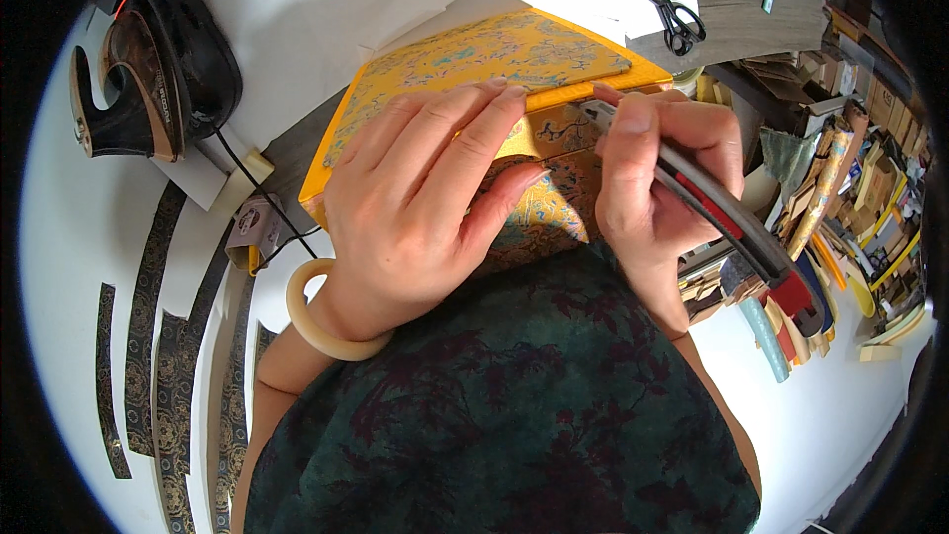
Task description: The person assembles a decorative box by applying glue to the edges of a yellow frame, attaching a patterned lid, and trimming excess material with a craft knife. The person handles the box components and tools directly on a cluttered workbench.
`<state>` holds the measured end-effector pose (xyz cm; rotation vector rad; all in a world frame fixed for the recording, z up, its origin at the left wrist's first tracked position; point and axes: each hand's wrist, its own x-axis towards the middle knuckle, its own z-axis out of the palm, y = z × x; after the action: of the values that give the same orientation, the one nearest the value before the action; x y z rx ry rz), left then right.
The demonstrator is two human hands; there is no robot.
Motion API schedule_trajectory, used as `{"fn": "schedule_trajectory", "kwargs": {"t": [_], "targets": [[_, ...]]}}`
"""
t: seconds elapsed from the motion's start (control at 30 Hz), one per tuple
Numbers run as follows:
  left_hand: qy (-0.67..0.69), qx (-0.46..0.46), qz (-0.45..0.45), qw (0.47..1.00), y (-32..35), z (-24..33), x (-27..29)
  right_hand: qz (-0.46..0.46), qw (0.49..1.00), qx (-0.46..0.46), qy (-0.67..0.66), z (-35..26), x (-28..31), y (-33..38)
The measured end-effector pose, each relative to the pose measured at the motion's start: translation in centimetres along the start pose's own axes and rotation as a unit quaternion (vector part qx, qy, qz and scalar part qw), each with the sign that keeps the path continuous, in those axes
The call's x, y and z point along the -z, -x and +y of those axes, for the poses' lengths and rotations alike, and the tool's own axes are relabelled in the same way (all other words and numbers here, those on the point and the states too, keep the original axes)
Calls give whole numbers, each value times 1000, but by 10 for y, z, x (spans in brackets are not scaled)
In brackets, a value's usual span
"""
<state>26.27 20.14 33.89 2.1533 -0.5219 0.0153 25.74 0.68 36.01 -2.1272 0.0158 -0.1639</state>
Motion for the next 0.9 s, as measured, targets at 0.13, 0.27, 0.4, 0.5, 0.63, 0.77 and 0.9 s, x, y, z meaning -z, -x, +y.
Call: {"fn": "schedule_trajectory", "kwargs": {"t": [0.13,0.27,0.4,0.5,0.63,0.77,0.9], "targets": [[0,1,-1,1000,0,0,0,22,999,5,-40,5,-4,2],[9,32,-33,999,-3,5,7,3,1000,15,-11,3,-4,0],[6,19,-18,1000,-1,2,4,1,1000,-15,-14,-1,1,0],[-3,-6,-10,1000,-1,-1,1,15,999,-7,-48,3,-3,2],[-7,2,-8,1000,-1,1,1,-10,999,-24,-31,-1,0,0],[0,0,-8,1000,-3,-1,0,-9,999,-8,-41,3,0,-1],[-3,5,-15,1000,-3,1,2,-10,1000,0,-28,4,-1,-1]]}}
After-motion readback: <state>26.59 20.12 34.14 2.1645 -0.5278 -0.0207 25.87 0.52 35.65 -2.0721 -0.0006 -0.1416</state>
